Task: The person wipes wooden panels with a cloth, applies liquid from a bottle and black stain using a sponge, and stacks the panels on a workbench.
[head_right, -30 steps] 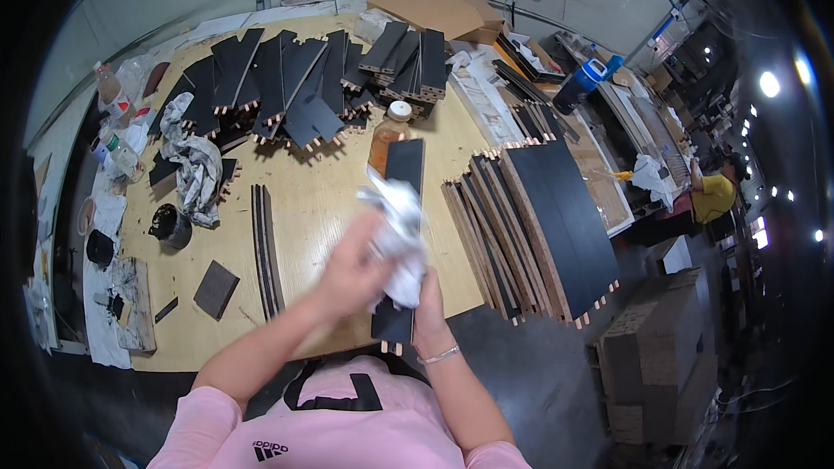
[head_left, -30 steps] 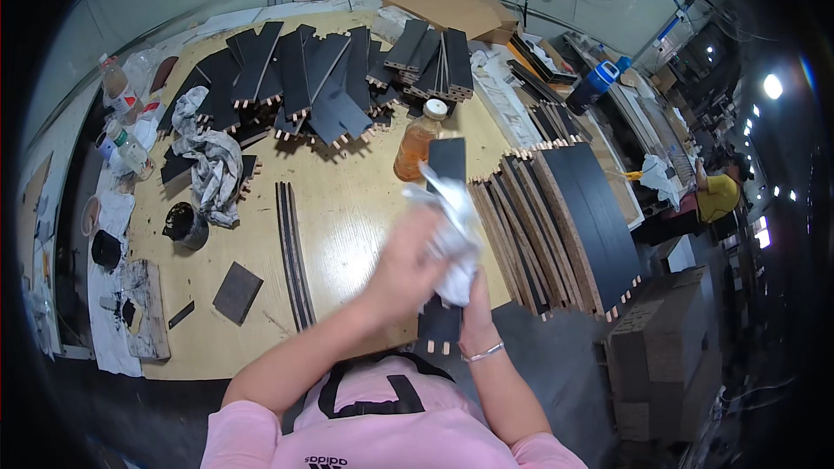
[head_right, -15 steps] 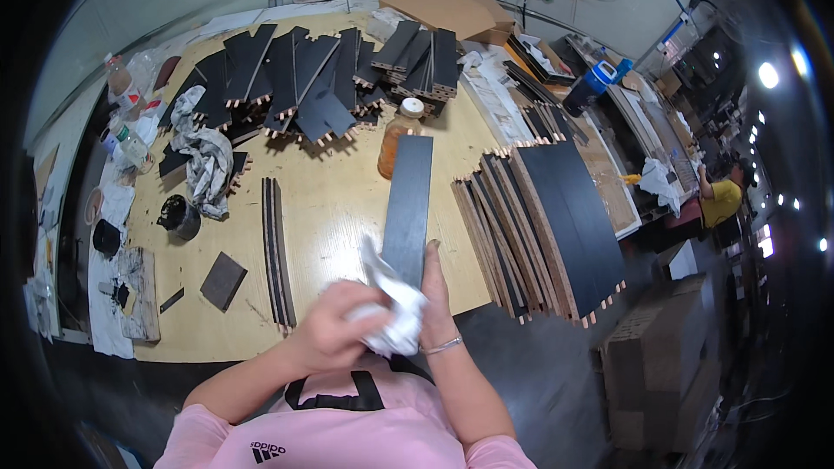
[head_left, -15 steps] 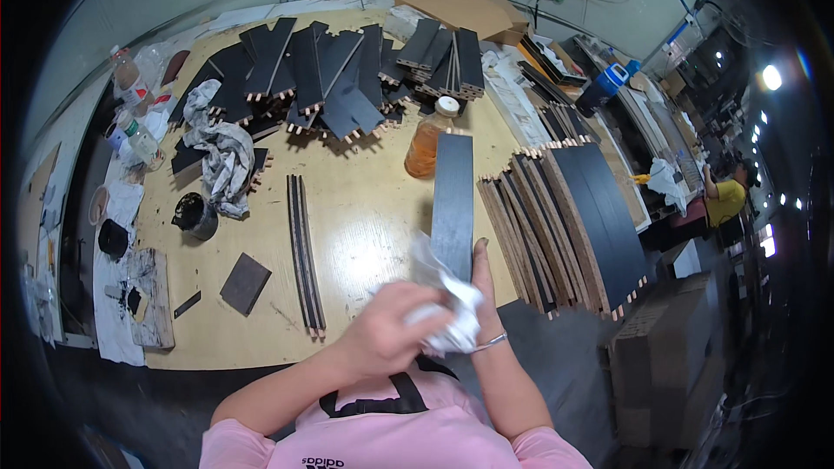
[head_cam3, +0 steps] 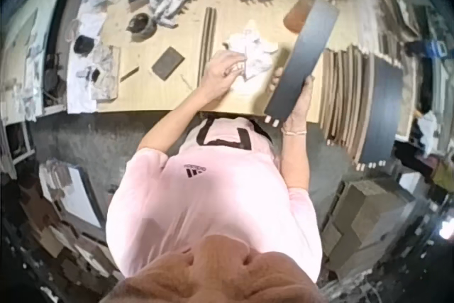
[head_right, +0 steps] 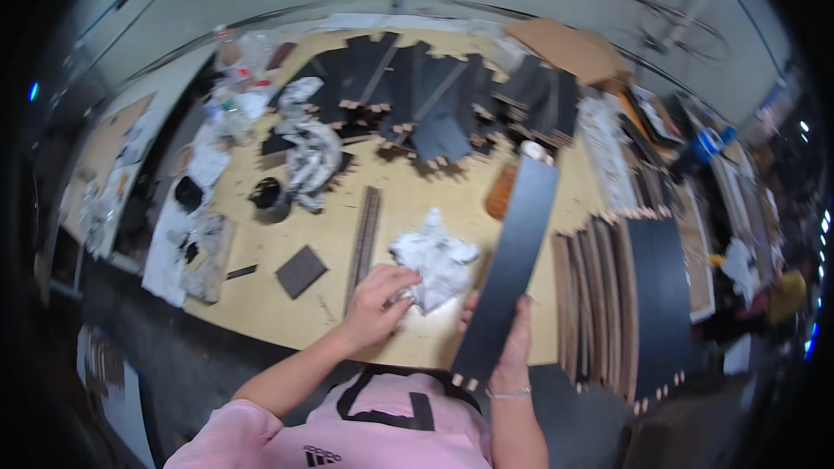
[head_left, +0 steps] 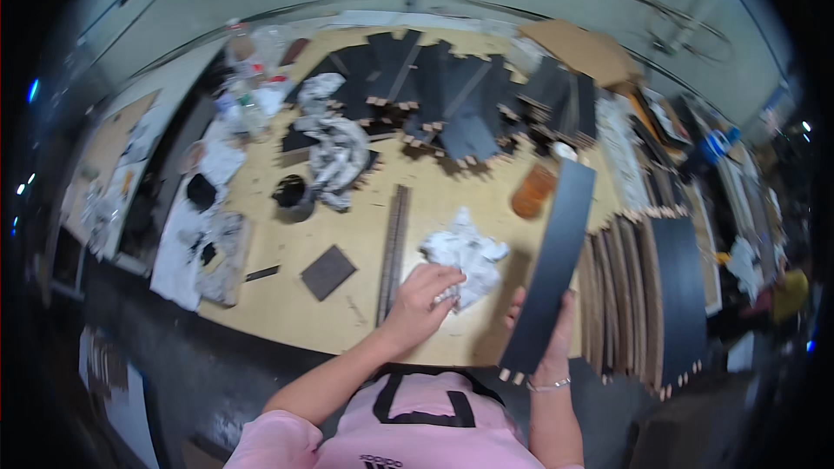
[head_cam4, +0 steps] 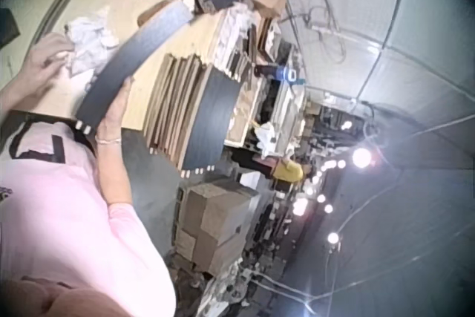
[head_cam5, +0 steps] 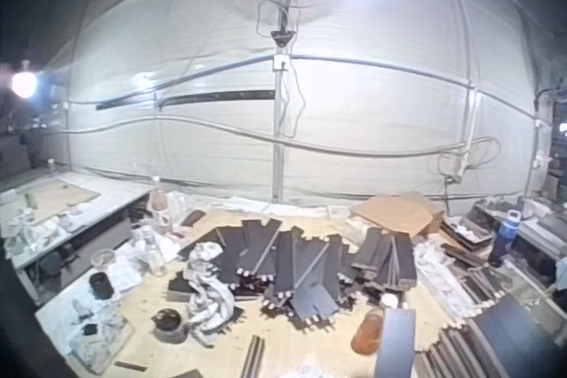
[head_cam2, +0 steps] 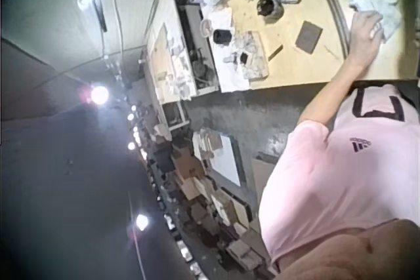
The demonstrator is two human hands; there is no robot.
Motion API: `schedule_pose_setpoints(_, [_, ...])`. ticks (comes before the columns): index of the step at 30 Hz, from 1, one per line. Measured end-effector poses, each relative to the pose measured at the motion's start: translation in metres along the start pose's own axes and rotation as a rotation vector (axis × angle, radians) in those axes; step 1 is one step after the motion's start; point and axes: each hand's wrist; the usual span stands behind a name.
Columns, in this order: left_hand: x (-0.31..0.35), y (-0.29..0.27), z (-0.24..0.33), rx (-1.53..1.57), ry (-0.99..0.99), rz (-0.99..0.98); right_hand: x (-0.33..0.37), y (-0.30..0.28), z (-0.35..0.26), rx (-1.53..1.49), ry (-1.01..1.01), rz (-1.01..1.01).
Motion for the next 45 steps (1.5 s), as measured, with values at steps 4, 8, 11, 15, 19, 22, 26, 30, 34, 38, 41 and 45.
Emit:
schedule_pose_setpoints(4, [0.041, -0.052, -0.029, -0.001, -0.269, 0.158, -0.01, 0.006, 0.013, 0.084, 0.062, -0.142])
schedule_pose_setpoints(8, [0.08, -0.145, -0.095, 0.06, -0.654, 0.499, -0.026, 0.027, 0.043, 0.075, 0.201, -0.125])
schedule_pose_setpoints(11, [0.094, -0.218, -0.13, 0.031, -0.669, 0.664, -0.039, 0.054, 0.069, 0.136, 0.217, -0.068])
schedule_pose_setpoints(15, [0.147, -0.324, -0.171, -0.157, -0.614, 0.766, -0.051, 0.08, 0.105, 0.05, 0.166, -0.043])
schedule_pose_setpoints(19, [0.201, -0.381, -0.179, -0.656, -0.715, 0.494, -0.07, 0.107, 0.147, 0.083, 0.094, -0.109])
schedule_pose_setpoints(22, [0.224, -0.382, -0.201, -0.785, -0.68, 0.298, -0.079, 0.126, 0.168, 0.095, 0.078, -0.085])
schedule_pose_setpoints(26, [0.202, -0.364, -0.213, -0.327, -0.713, 0.498, -0.092, 0.135, 0.18, -0.001, 0.147, -0.078])
schedule_pose_setpoints(30, [0.127, -0.306, -0.152, 0.525, -0.66, 0.472, -0.108, 0.156, 0.189, 0.018, 0.151, -0.101])
schedule_pose_setpoints(34, [0.064, -0.237, -0.102, 1.148, -0.602, 0.177, -0.107, 0.162, 0.168, 0.013, 0.114, -0.119])
schedule_pose_setpoints(38, [0.021, -0.196, -0.068, 1.506, -0.632, 0.11, -0.1, 0.158, 0.136, -0.036, 0.076, -0.07])
schedule_pose_setpoints(41, [0.009, -0.167, -0.055, 1.55, -0.571, 0.064, -0.095, 0.152, 0.118, 0.043, -0.065, 0.076])
schedule_pose_setpoints(45, [0.008, -0.127, -0.054, 1.363, -0.395, -0.025, -0.092, 0.139, 0.092, 0.051, -0.097, 0.017])
Point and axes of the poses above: each hand's wrist, its own x-axis away from the middle knuckle, its own y-axis out of the palm, z = x × y, and after that the axes turned 4 degrees about -z, right-handed
